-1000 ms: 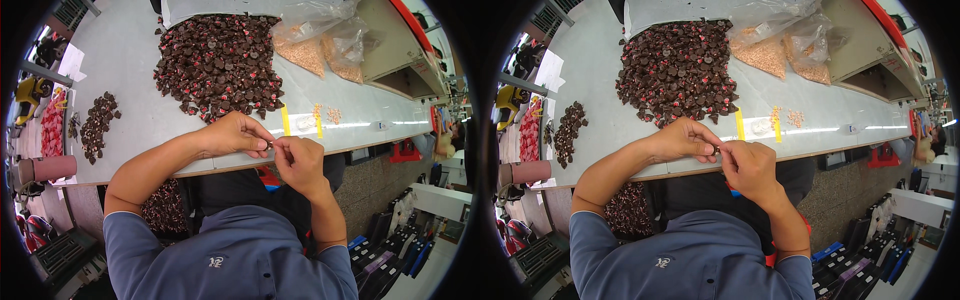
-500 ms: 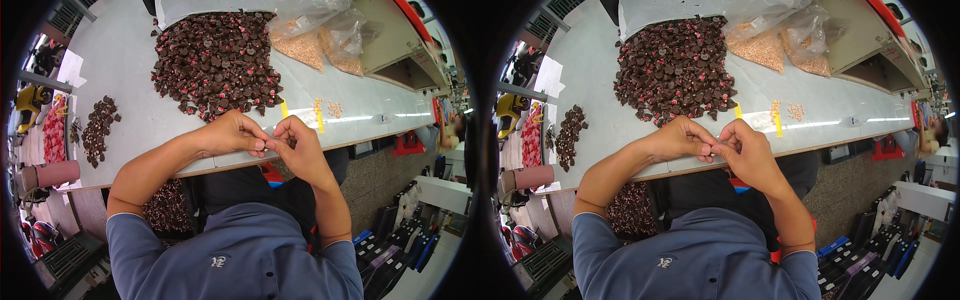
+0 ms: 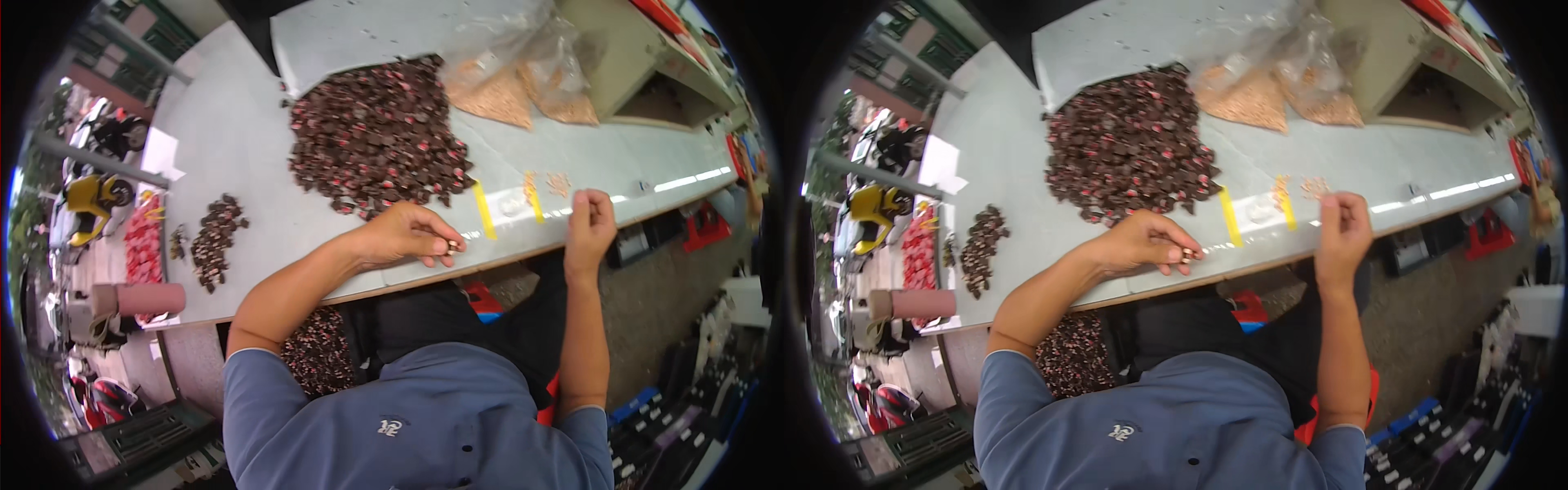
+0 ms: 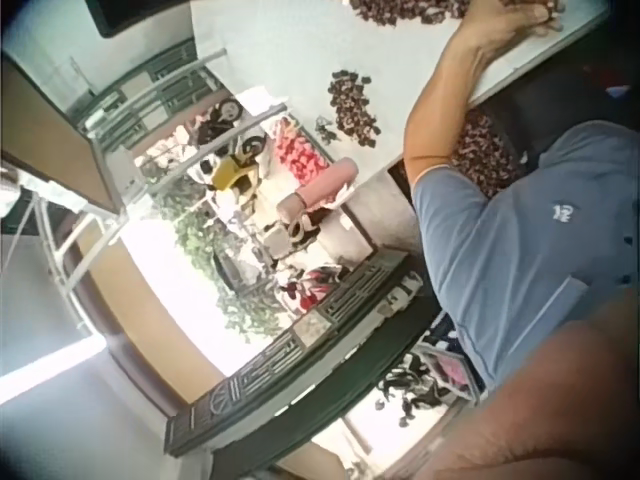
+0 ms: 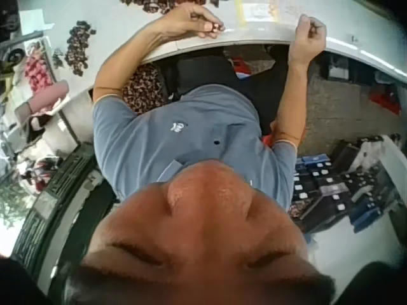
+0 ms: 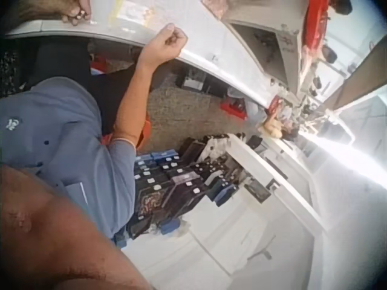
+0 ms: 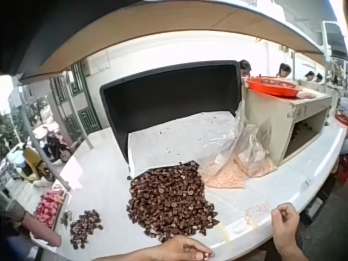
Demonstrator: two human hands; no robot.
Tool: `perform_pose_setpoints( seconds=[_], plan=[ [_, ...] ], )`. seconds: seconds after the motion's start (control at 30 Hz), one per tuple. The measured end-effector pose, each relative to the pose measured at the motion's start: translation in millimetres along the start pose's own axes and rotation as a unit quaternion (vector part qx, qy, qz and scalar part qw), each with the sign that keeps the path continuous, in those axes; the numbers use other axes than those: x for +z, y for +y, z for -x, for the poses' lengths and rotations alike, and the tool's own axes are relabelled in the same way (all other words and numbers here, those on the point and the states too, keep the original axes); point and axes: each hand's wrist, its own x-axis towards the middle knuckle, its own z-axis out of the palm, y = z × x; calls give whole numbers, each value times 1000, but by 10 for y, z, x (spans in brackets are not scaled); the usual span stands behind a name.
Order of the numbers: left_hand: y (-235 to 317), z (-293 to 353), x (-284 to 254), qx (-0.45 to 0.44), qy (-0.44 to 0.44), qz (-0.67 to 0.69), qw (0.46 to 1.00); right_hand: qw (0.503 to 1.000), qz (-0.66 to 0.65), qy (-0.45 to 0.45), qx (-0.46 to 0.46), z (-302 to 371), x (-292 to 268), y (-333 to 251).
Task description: Packing small plastic components into individual plastic bags along with a identification slip at an assembly workbench.
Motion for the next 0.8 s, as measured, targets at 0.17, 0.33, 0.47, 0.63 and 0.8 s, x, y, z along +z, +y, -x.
perform_pose_setpoints(
  seconds=[0.17, 0.33, 0.47, 0.63, 0.8],
  plan=[
    [273, 38, 87, 71, 43, -104, 991, 983, 151, 29, -99, -248, -475, 517],
    [389, 604, -305, 272, 398, -594, 644, 985, 141, 11, -102, -348, -456, 635],
    [161, 1285, -1075, 209, 520, -709, 427, 983, 150, -2, -106, -334, -323, 641],
    [-77, 1689, -1359, 133, 569, -716, 382, 980, 167, -20, -109, -340, -255, 574],
    [-177, 1784, -1269, 63, 574, -747, 331, 980, 172, -25, -94, -341, -296, 555]
  ],
)
